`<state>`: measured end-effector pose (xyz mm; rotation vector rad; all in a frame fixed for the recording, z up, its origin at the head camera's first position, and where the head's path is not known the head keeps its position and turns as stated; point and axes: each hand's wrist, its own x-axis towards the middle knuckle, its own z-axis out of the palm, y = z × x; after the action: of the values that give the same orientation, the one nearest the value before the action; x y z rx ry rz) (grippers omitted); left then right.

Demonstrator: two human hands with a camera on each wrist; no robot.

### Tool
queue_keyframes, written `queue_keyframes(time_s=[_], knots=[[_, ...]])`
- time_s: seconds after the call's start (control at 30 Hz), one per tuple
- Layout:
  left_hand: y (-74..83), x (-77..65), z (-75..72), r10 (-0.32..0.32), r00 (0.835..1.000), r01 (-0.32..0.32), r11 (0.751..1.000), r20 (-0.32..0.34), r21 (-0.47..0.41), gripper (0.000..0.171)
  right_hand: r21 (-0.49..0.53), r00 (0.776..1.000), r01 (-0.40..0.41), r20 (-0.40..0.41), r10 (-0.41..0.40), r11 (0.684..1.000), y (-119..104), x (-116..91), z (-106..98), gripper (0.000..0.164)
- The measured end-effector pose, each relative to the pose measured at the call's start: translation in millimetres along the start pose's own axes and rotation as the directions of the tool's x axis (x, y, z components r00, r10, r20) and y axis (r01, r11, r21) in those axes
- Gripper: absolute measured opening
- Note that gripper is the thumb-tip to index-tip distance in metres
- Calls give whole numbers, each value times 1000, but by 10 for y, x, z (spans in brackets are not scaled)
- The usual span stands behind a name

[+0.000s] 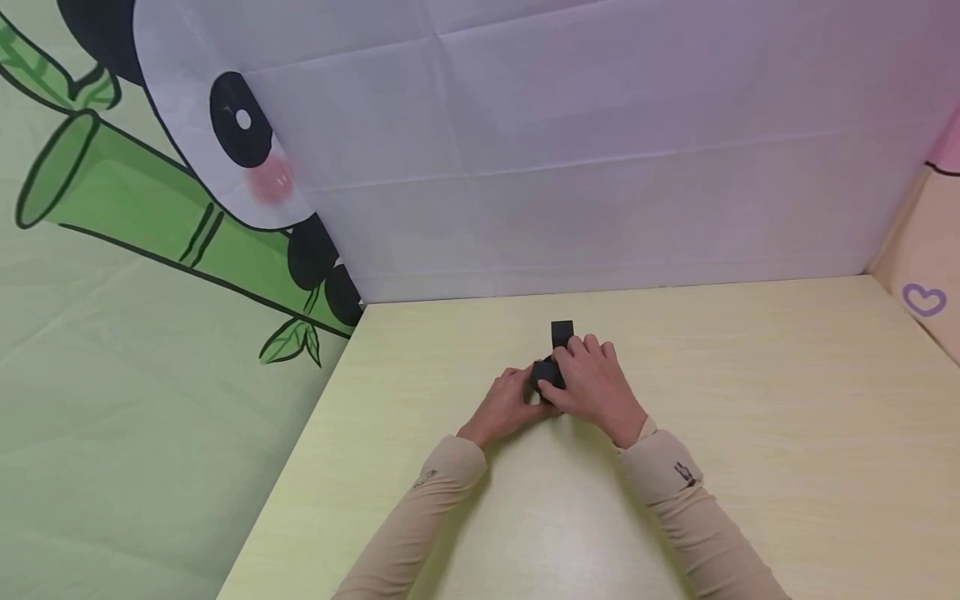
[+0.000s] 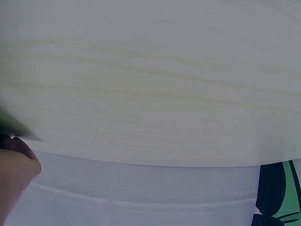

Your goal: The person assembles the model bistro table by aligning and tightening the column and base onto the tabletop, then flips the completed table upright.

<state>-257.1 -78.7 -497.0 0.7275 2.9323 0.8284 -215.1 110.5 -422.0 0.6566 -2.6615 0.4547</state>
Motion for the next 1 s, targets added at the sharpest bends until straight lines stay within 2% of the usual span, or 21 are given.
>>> queue_keyframes(time_s=[0.3,0.47,0.63,0.8,1.0], knots=[[-4,8,-1,41,999,-41,999,-21,4,70,14,999,-29,19,29,999,-46,-10,-15,40],[-1,11,-2,9,1000,-9,1000,-24,3,61,11,999,-30,18,30,999,-52,0,10,36],[-2,12,6,-27,999,26,1000,-19,-11,52,15,1000,-25,4,25,1000,-47,5,40,42],[-3,19,17,-29,999,29,1000,-26,-5,53,19,1000,-25,7,25,999,-41,-6,26,40],[1,30,23,-29,999,29,1000,-23,7,61,-7,1000,-20,-7,20,1000,-38,6,26,39]])
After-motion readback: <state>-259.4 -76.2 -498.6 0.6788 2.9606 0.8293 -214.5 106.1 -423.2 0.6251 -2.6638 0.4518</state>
